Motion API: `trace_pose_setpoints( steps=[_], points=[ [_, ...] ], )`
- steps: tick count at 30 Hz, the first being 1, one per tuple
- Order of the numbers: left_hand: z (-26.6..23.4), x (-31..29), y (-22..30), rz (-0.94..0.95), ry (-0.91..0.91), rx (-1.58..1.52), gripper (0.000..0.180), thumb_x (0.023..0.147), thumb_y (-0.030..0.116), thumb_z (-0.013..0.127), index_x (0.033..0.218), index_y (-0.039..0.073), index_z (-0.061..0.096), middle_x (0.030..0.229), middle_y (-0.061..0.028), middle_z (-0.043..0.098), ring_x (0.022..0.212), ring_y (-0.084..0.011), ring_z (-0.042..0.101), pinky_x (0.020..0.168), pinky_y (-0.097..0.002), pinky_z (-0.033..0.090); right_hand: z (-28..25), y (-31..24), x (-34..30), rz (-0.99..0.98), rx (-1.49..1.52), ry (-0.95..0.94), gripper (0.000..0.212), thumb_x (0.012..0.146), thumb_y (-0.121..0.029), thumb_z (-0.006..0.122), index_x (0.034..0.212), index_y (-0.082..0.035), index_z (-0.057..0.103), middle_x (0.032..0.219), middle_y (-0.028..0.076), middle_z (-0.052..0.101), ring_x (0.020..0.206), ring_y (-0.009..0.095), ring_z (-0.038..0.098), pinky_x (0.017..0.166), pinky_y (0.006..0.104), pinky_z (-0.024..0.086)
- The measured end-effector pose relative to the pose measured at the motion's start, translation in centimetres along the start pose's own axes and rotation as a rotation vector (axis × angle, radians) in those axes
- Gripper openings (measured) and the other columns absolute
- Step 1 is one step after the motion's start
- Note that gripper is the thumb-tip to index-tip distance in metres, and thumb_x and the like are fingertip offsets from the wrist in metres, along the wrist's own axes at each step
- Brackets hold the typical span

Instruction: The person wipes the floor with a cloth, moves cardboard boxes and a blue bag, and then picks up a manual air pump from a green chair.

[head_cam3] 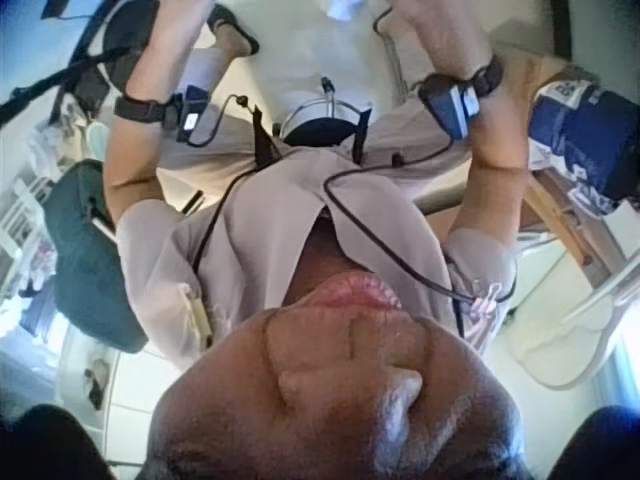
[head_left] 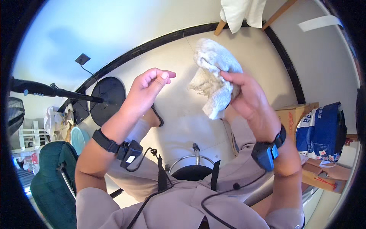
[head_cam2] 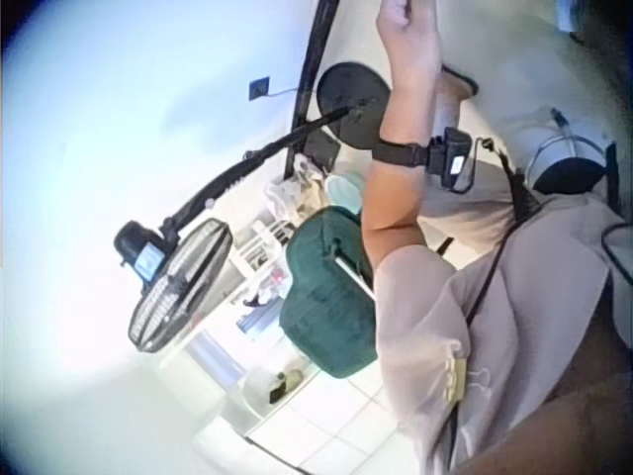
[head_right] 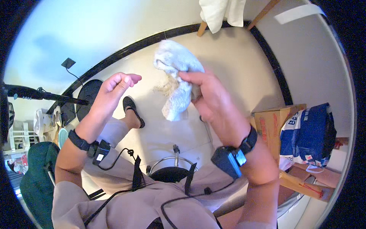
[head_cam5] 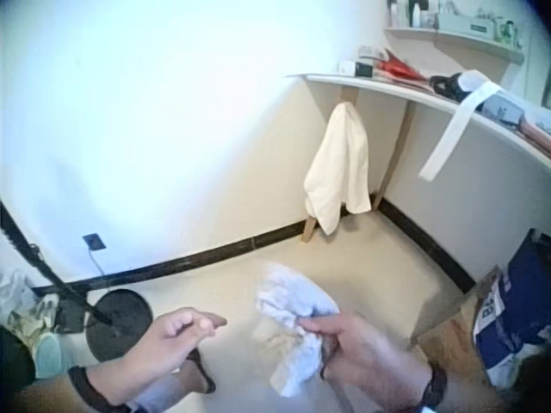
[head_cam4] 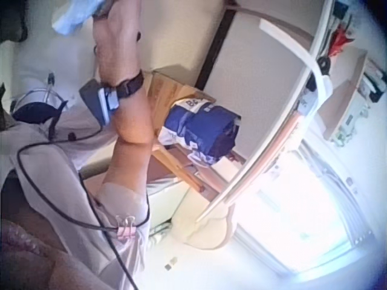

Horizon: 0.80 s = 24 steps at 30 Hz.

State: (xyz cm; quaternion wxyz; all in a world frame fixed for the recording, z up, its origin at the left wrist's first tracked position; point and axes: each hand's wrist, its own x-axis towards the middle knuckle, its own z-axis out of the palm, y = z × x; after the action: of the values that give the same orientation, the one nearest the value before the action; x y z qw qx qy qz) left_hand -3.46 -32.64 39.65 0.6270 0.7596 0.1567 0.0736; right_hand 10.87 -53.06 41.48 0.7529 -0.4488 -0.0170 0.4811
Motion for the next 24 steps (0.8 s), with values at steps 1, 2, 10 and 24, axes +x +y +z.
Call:
trace_pose_setpoints(
  steps=[1, 2, 10, 24],
  points=[
    [-0.3, -0.3, -0.5, 0.053, 0.025, -0.061, 0.023, 0.091, 0.026, 0.052, 0.088, 0.004, 0.06, 0.107, -0.0107, 0.061, 0.098, -0.0141, 0.054, 0.09, -0.0303, 0.039, 0.3, 0.4, -0.4, 0.02, 0.048, 0.032, 0.032, 0.081, -0.009, 0.057, 0.112, -0.001, 0.053, 0.099, 0.007, 0.063, 0.089, 0.017, 0.061, 0.08, 0.0312, 0.048],
    [-0.4, -0.6, -0.4, 0.056, 0.035, -0.062, 0.023, 0.091, 0.026, 0.052, 0.088, 0.004, 0.06, 0.107, -0.0107, 0.061, 0.098, -0.0141, 0.054, 0.09, -0.0303, 0.039, 0.5, 0.7, -0.5, 0.022, 0.041, 0.024, 0.032, 0.081, -0.009, 0.057, 0.112, -0.001, 0.053, 0.099, 0.007, 0.063, 0.089, 0.017, 0.061, 0.08, 0.0312, 0.048],
    [2.0, -0.2, 0.3, 0.142, 0.062, 0.143, 0.029, 0.075, 0.021, 0.072, 0.095, 0.004, 0.061, 0.089, -0.0021, 0.06, 0.086, -0.0121, 0.054, 0.078, -0.0265, 0.043, 0.0, 3.7, 2.8, -0.04, 0.081, 0.07, 0.032, 0.088, -0.017, 0.05, 0.119, -0.006, 0.049, 0.11, 0.004, 0.058, 0.098, 0.017, 0.057, 0.084, 0.0343, 0.047],
    [-1.9, 4.3, -5.8, 0.04, 0.377, 0.315, 0.021, 0.082, 0.02, 0.061, 0.095, 0.004, 0.063, 0.079, -0.0097, 0.065, 0.072, -0.0193, 0.062, 0.067, -0.0292, 0.048, -1.1, 2.6, 4.2, -0.107, -0.052, 0.162, 0.037, 0.09, -0.024, 0.05, 0.121, -0.004, 0.048, 0.114, 0.008, 0.057, 0.104, 0.02, 0.056, 0.089, 0.0358, 0.046]
  ],
)
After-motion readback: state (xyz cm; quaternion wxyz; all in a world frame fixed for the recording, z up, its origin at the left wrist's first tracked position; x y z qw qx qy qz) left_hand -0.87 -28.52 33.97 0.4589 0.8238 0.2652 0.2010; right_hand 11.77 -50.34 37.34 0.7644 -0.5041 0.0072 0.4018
